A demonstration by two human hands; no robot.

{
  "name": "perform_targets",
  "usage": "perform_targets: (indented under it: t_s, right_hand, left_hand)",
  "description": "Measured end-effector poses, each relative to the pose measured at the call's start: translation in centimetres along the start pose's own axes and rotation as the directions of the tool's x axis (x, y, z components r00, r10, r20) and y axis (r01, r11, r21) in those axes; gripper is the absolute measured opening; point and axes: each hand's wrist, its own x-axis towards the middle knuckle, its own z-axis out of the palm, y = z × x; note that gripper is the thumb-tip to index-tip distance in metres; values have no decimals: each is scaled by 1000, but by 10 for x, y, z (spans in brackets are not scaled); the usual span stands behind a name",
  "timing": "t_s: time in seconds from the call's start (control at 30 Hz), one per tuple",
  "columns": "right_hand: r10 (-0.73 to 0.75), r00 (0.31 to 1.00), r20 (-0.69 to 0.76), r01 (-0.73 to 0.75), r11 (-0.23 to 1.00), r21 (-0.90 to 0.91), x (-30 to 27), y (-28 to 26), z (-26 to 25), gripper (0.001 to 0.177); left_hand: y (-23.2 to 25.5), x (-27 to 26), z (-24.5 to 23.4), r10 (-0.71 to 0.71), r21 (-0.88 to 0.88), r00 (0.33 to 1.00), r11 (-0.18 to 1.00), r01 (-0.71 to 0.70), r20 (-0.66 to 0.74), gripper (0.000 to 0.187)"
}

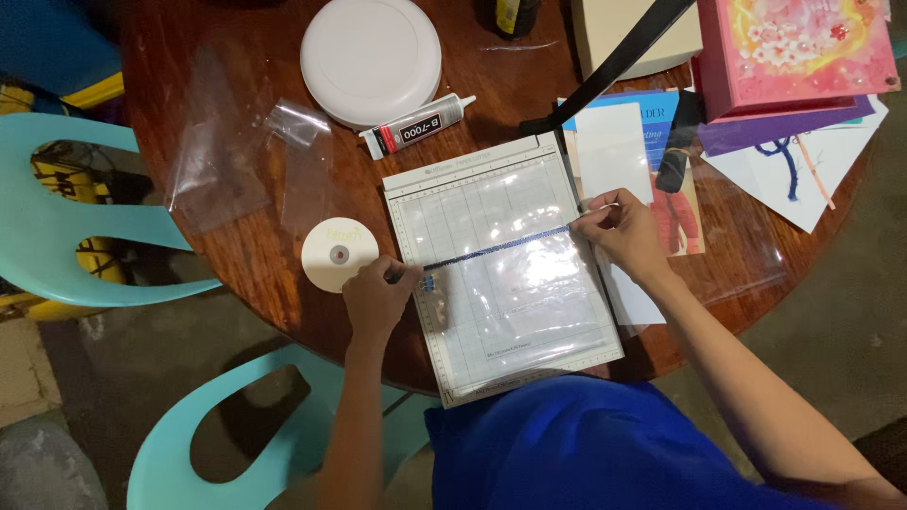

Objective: The person assembles a plastic sleeve by applying adhesive, placing a blue ribbon, and sealing it with a clear sheet. They use a paper cutter to trim the ribbon and a glue tube to apply adhesive to the sleeve.

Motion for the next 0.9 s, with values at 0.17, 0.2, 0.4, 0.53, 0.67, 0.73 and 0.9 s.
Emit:
perform_targets:
  t_s: [0.17, 0.2, 0.4, 0.53, 0.67, 0.73, 0.9]
  right_hand:
    - [8, 1000, -12, -8, 1000, 2, 0, 0, 0, 34]
    - [10, 1000, -13, -10, 1000, -6, 1, -1, 0, 34]
    - [9, 999, -35, -11, 997, -75, 0, -8, 2, 36]
    - [11, 998, -59, -18, 994, -109, -3, -14, 4, 37]
    - [-7, 997, -81, -2, 994, -111, -4, -15, 6, 38]
    - [-8, 996, -89, -2, 994, -109, -4, -15, 7, 38]
    - [-13, 996, -92, 0, 990, -138, -3, -18, 7, 39]
  left_hand:
    - [-1, 1, 1, -30, -5, 999, 1000, 30, -11, 33]
    - [-1, 1, 2, -15, 7, 1000, 1000, 15, -20, 33]
    - [-1, 2, 4, 30, 59, 998, 998, -27, -50, 32]
    - [1, 2, 6, -11, 57, 999, 998, 14, -50, 30]
    - [1, 2, 7, 5, 11, 998, 1000, -4, -68, 28]
    - [0, 3, 8, 22, 61, 997, 998, -18, -70, 30]
    - [0, 5, 9, 17, 108, 999, 994, -12, -46, 31]
